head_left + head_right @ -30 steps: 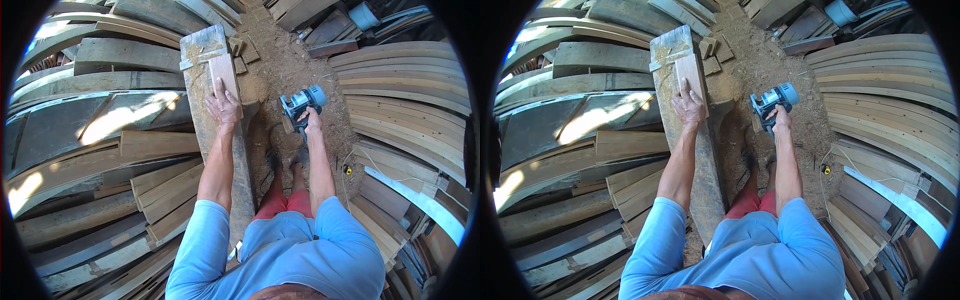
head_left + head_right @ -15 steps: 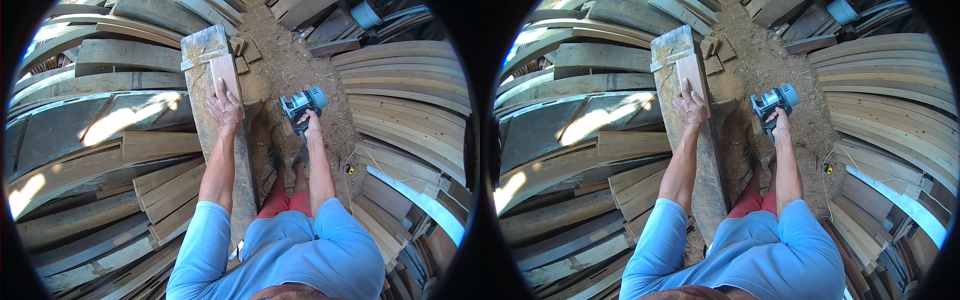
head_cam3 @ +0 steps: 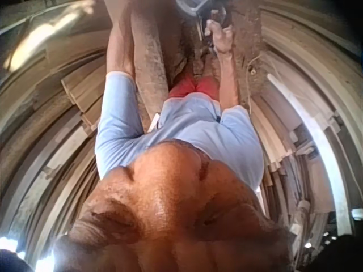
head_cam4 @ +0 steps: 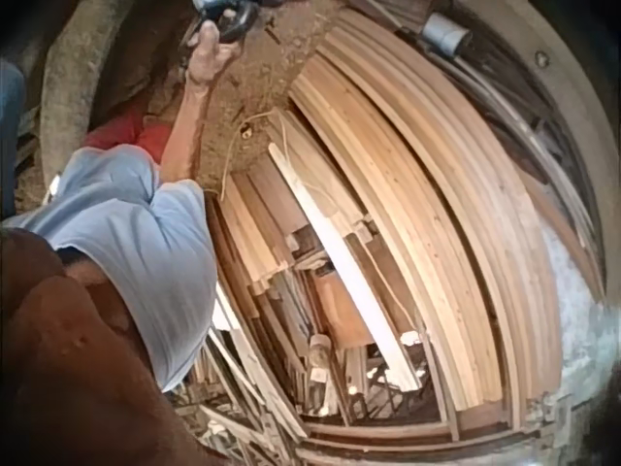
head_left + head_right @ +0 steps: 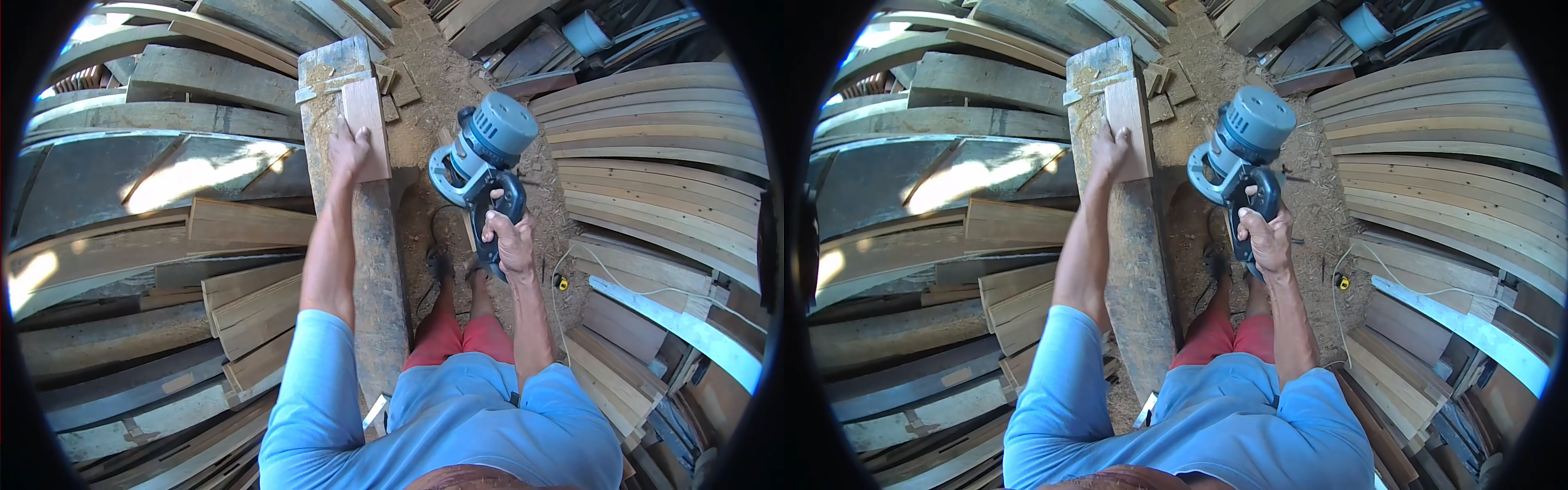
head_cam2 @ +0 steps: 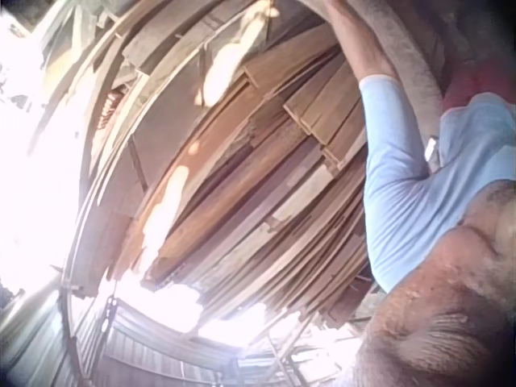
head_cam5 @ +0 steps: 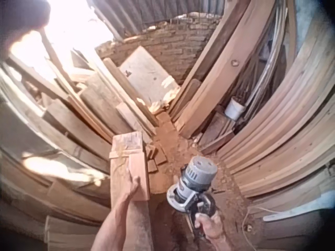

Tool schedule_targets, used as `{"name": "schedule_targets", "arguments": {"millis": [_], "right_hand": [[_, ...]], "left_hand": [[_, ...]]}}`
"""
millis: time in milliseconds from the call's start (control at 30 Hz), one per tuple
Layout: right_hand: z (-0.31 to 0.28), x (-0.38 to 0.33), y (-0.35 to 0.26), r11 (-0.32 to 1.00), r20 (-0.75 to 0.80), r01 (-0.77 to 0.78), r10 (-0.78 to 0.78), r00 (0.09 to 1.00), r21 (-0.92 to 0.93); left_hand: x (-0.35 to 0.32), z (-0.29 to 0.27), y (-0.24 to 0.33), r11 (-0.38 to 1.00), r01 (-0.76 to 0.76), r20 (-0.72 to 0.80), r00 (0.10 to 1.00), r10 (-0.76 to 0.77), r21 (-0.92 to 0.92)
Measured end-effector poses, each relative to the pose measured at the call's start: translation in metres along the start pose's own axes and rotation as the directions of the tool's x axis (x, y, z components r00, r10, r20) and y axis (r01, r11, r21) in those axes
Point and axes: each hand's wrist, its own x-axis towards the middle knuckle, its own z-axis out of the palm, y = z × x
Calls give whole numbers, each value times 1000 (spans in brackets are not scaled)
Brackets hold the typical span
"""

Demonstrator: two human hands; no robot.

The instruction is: The person uses a handheld router to shape a piece of wood and then measures the grooves using a metal square.

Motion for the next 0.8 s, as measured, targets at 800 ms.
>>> {"name": "schedule_targets", "arguments": {"millis": [800], "right_hand": [[65, -56, 72, 904, 205, 274, -215, 955, -328]], "left_hand": [[15, -55, 10, 967, 178, 437, 896, -83, -181]]}}
